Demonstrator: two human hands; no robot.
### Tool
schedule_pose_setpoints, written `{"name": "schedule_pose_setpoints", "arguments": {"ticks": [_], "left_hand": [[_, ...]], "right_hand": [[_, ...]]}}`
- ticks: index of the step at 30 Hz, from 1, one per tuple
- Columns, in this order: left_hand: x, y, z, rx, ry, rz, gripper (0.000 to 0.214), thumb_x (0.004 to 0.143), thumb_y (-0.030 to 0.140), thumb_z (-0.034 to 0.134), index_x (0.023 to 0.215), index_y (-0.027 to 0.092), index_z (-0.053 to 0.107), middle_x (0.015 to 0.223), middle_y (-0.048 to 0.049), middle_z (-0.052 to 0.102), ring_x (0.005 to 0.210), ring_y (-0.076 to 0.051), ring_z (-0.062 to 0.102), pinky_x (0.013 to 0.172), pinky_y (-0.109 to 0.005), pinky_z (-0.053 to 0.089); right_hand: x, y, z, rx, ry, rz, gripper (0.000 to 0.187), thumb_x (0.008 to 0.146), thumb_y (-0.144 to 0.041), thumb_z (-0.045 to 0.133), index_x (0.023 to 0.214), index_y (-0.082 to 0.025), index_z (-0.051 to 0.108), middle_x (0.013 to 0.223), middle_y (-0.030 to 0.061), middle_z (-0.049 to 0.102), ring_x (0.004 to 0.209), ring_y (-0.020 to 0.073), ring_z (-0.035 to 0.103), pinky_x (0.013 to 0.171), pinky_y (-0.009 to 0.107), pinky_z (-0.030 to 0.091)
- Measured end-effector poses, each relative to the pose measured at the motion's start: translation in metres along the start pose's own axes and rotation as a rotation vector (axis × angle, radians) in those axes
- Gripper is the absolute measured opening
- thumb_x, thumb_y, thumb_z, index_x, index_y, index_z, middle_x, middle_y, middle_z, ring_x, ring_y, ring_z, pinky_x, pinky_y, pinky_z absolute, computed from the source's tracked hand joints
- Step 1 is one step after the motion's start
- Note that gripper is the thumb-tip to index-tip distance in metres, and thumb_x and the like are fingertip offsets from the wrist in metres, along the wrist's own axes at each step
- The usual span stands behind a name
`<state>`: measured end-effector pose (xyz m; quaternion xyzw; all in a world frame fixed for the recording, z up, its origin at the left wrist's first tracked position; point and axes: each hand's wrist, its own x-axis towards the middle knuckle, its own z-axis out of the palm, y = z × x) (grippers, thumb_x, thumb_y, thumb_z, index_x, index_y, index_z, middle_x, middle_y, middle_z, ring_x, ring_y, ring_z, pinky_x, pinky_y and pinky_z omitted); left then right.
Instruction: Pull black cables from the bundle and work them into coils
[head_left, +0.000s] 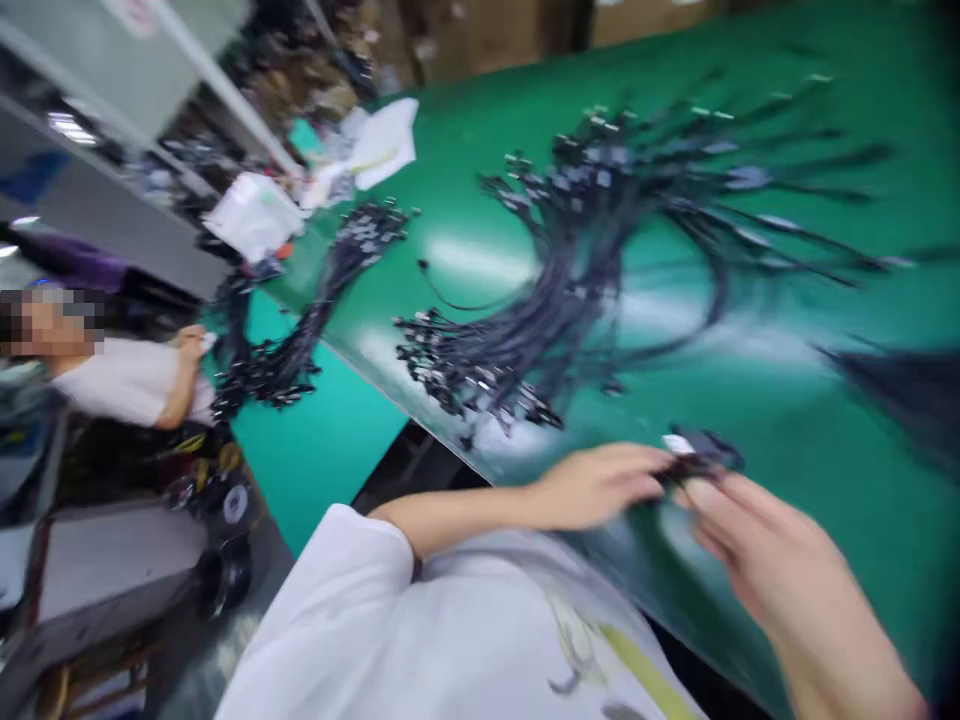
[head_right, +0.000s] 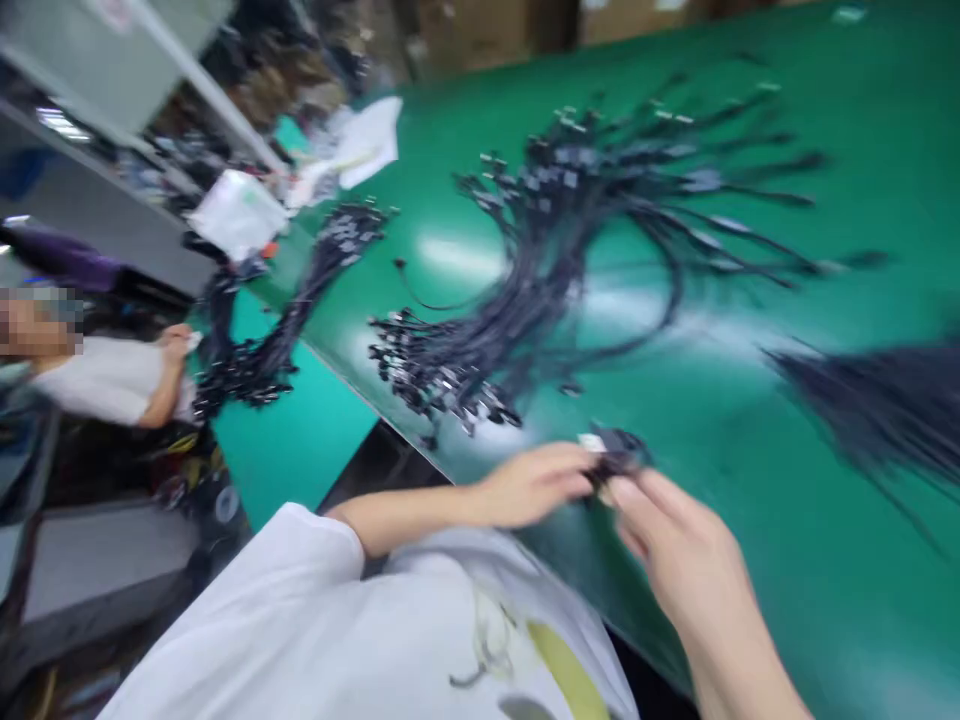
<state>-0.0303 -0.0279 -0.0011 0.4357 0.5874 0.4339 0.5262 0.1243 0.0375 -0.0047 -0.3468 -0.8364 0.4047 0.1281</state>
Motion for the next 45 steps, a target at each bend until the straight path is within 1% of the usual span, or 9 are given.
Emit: {"name": "schedule_pose_setpoints", "arguments": {"ticks": [4, 9, 15, 18, 23, 30, 35, 40, 45], "left_hand": [[-0.011, 0.001, 0.008, -0.256, 0.074, -0.046, 0.036, 0.089, 0.041, 0.058, 0.113, 0.017, 0.068, 0.116, -0.0117, 0.07, 0.114, -0.024, 0.061, 0.103, -0.04, 0.047], [-0.011, -0.007, 0.025, -0.42, 0.062, -0.157, 0.05, 0.085, 0.046, 0.062, 0.127, 0.019, 0.059, 0.136, -0.0112, 0.059, 0.128, -0.026, 0.053, 0.104, -0.038, 0.046], [-0.017, -0.005, 0.047, -0.178, -0.174, -0.042, 0.083, 0.081, 0.023, 0.061, 0.153, 0.031, 0.022, 0.16, -0.0016, 0.031, 0.149, -0.021, 0.023, 0.121, -0.034, 0.021], [-0.013, -0.01, 0.046, -0.182, -0.292, -0.129, 0.085, 0.079, 0.027, 0.061, 0.154, 0.026, 0.021, 0.155, -0.0087, 0.04, 0.142, -0.025, 0.039, 0.118, -0.042, 0.029], [-0.014, -0.027, 0.024, 0.134, -0.276, -0.11, 0.051, 0.084, 0.045, 0.06, 0.129, 0.019, 0.06, 0.137, -0.0131, 0.06, 0.128, -0.028, 0.055, 0.113, -0.043, 0.037], [-0.014, -0.06, -0.013, 0.248, -0.138, -0.178, 0.055, 0.082, 0.053, 0.059, 0.12, 0.015, 0.063, 0.128, -0.0146, 0.065, 0.119, -0.028, 0.061, 0.109, -0.047, 0.041], [-0.014, -0.063, -0.012, 0.303, -0.165, -0.149, 0.054, 0.083, 0.055, 0.057, 0.12, 0.016, 0.064, 0.125, -0.0124, 0.067, 0.119, -0.027, 0.061, 0.111, -0.047, 0.04], [-0.017, -0.061, -0.013, 0.349, -0.193, -0.17, 0.055, 0.082, 0.057, 0.056, 0.119, 0.017, 0.064, 0.124, -0.0121, 0.067, 0.119, -0.027, 0.061, 0.111, -0.046, 0.04], [-0.019, -0.061, -0.014, 0.365, -0.16, -0.193, 0.058, 0.081, 0.059, 0.055, 0.12, 0.016, 0.064, 0.125, -0.0134, 0.067, 0.12, -0.029, 0.061, 0.11, -0.047, 0.041]], "right_hand": [[0.0, -0.024, -0.003, 0.52, 0.056, 0.248, 0.04, 0.09, -0.055, 0.031, 0.074, -0.023, 0.049, 0.06, 0.0006, 0.045, 0.045, 0.0129, 0.032, 0.044, 0.03, 0.036], [-0.016, -0.024, 0.001, -0.077, 0.346, 0.104, 0.034, 0.098, -0.04, 0.036, 0.096, -0.018, 0.062, 0.099, 0.0098, 0.061, 0.094, 0.0208, 0.057, 0.086, 0.033, 0.046], [-0.039, -0.027, 0.013, -0.187, 0.333, 0.18, 0.033, 0.1, -0.029, 0.035, 0.123, -0.012, 0.052, 0.115, 0.0148, 0.059, 0.104, 0.024, 0.058, 0.088, 0.035, 0.048], [-0.043, -0.002, 0.013, 0.031, 0.337, 0.227, 0.027, 0.099, -0.023, 0.035, 0.116, -0.016, 0.054, 0.104, 0.0098, 0.062, 0.092, 0.0184, 0.062, 0.08, 0.031, 0.05], [-0.082, 0.086, -0.024, 0.575, 0.573, 0.564, 0.019, 0.097, -0.027, 0.031, 0.113, -0.021, 0.041, 0.08, -0.0016, 0.06, 0.053, 0.0088, 0.055, 0.051, 0.021, 0.047], [-0.171, 0.161, -0.092, 0.322, 0.84, 0.898, 0.026, 0.096, -0.04, 0.041, 0.104, -0.017, 0.051, 0.101, 0.0102, 0.059, 0.083, 0.0175, 0.064, 0.073, 0.031, 0.053], [-0.178, 0.161, -0.088, -0.42, 0.648, 0.862, 0.065, 0.086, -0.032, 0.062, 0.144, -0.013, 0.038, 0.126, 0.0178, 0.051, 0.11, 0.0299, 0.055, 0.091, 0.039, 0.047], [-0.176, 0.162, -0.084, -0.523, 0.533, 0.908, 0.072, 0.095, -0.03, 0.046, 0.157, -0.023, 0.009, 0.119, 0.0131, 0.051, 0.091, 0.0234, 0.061, 0.077, 0.033, 0.048], [-0.17, 0.161, -0.095, -0.638, 0.317, 0.909, 0.066, 0.099, -0.041, 0.036, 0.156, -0.031, 0.005, 0.115, 0.0107, 0.052, 0.091, 0.0237, 0.061, 0.075, 0.03, 0.045]]}}
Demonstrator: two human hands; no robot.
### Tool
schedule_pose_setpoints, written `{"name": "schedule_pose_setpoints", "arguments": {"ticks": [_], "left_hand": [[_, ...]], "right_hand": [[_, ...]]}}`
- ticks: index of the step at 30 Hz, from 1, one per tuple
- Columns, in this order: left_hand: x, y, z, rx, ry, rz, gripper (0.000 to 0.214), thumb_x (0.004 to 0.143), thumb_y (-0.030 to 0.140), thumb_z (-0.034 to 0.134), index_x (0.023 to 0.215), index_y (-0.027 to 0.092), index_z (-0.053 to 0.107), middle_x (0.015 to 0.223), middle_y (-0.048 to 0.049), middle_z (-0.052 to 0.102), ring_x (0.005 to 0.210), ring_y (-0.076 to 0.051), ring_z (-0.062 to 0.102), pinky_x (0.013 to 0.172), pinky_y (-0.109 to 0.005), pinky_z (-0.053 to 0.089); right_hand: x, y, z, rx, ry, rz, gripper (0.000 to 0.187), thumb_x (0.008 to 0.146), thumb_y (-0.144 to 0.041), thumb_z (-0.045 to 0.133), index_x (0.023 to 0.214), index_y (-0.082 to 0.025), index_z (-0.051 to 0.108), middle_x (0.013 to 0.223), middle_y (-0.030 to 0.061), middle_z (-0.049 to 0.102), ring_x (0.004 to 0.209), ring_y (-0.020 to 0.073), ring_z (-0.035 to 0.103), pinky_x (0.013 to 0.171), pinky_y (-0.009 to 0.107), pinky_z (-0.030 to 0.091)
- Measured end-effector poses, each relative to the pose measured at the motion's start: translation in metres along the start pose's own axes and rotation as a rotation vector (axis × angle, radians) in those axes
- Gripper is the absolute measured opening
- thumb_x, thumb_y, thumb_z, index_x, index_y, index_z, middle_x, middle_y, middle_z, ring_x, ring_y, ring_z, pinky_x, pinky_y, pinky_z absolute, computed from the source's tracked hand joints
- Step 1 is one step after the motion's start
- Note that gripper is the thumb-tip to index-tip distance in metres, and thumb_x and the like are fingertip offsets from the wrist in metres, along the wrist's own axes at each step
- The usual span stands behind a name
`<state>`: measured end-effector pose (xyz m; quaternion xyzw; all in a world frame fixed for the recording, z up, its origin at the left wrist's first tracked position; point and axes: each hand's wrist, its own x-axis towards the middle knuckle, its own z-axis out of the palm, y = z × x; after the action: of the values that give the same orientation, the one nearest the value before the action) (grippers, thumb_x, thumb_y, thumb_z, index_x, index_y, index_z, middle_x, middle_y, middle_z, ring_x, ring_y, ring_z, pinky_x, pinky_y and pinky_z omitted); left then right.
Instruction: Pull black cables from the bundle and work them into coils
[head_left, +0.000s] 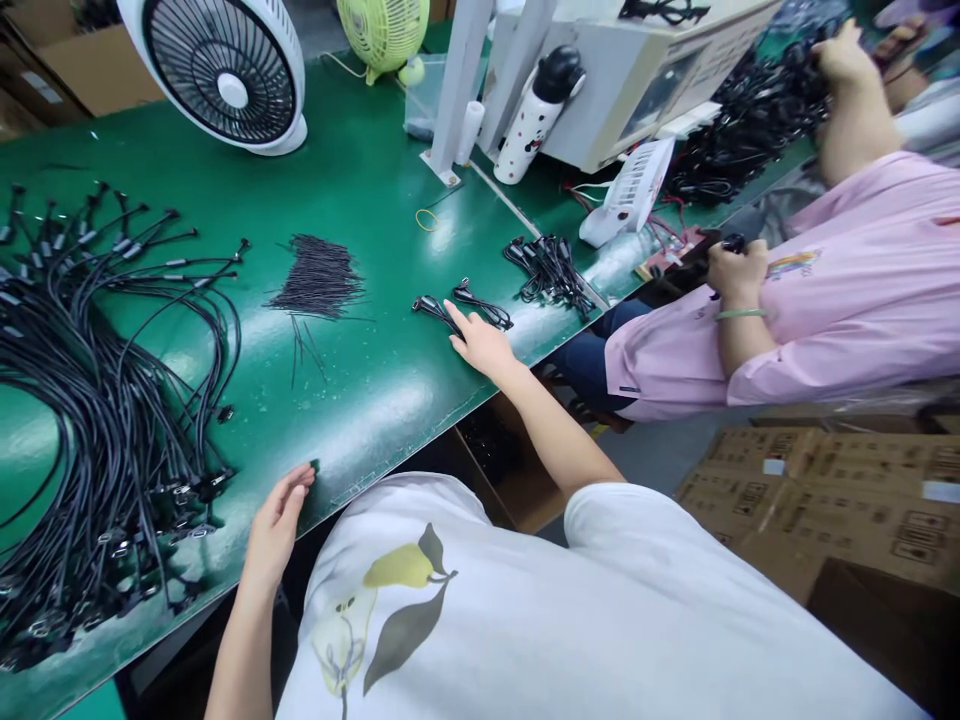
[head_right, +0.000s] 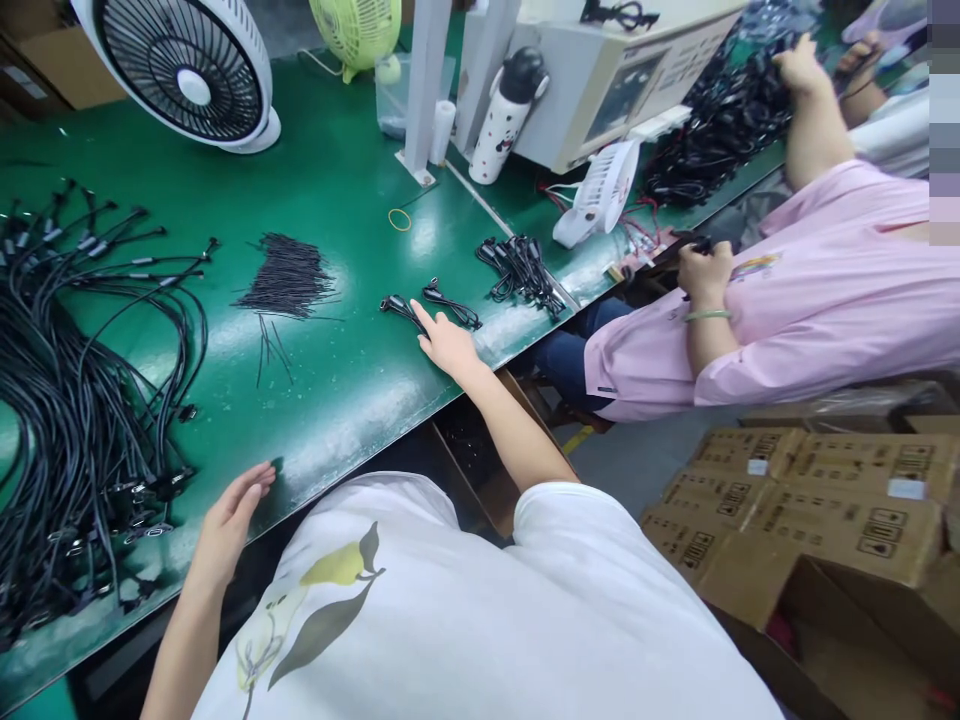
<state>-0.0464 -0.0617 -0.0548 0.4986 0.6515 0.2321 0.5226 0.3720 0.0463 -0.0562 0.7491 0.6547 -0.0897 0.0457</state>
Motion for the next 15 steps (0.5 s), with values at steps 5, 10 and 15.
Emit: {"name": "schedule_pose_setpoints", "arguments": {"ticks": [5, 10, 15], "left_hand": [[-0.004, -0.013, 0.0, -0.021, 0.025, -0.025, 0.061, 0.077, 0.063, 0.057, 0.119, 0.019, 0.065, 0.123, -0.0105, 0.069, 0.12, -0.029, 0.061, 0.113, -0.048, 0.038], [0.013, -0.063, -0.014, -0.049, -0.064, -0.089, 0.063, 0.07, 0.07, 0.06, 0.113, 0.024, 0.068, 0.123, -0.0075, 0.07, 0.124, -0.031, 0.059, 0.116, -0.049, 0.032], [0.004, -0.044, -0.01, -0.091, 0.059, -0.012, 0.057, 0.077, 0.064, 0.055, 0.114, 0.022, 0.067, 0.121, -0.0096, 0.07, 0.117, -0.03, 0.063, 0.112, -0.048, 0.039]], "right_hand": [[0.002, -0.014, -0.011, -0.03, -0.077, 0.072, 0.051, 0.101, -0.043, 0.029, 0.148, -0.023, 0.029, 0.124, 0.015, 0.051, 0.098, 0.0223, 0.06, 0.078, 0.028, 0.045], [0.008, -0.039, -0.009, -0.071, -0.01, 0.116, 0.031, 0.101, -0.037, 0.036, 0.113, -0.017, 0.056, 0.11, 0.0112, 0.06, 0.088, 0.0152, 0.063, 0.068, 0.02, 0.045], [-0.001, -0.032, -0.034, -0.108, 0.014, 0.178, 0.037, 0.1, -0.042, 0.036, 0.109, -0.014, 0.057, 0.102, 0.0139, 0.063, 0.08, 0.0155, 0.065, 0.065, 0.023, 0.045]]}}
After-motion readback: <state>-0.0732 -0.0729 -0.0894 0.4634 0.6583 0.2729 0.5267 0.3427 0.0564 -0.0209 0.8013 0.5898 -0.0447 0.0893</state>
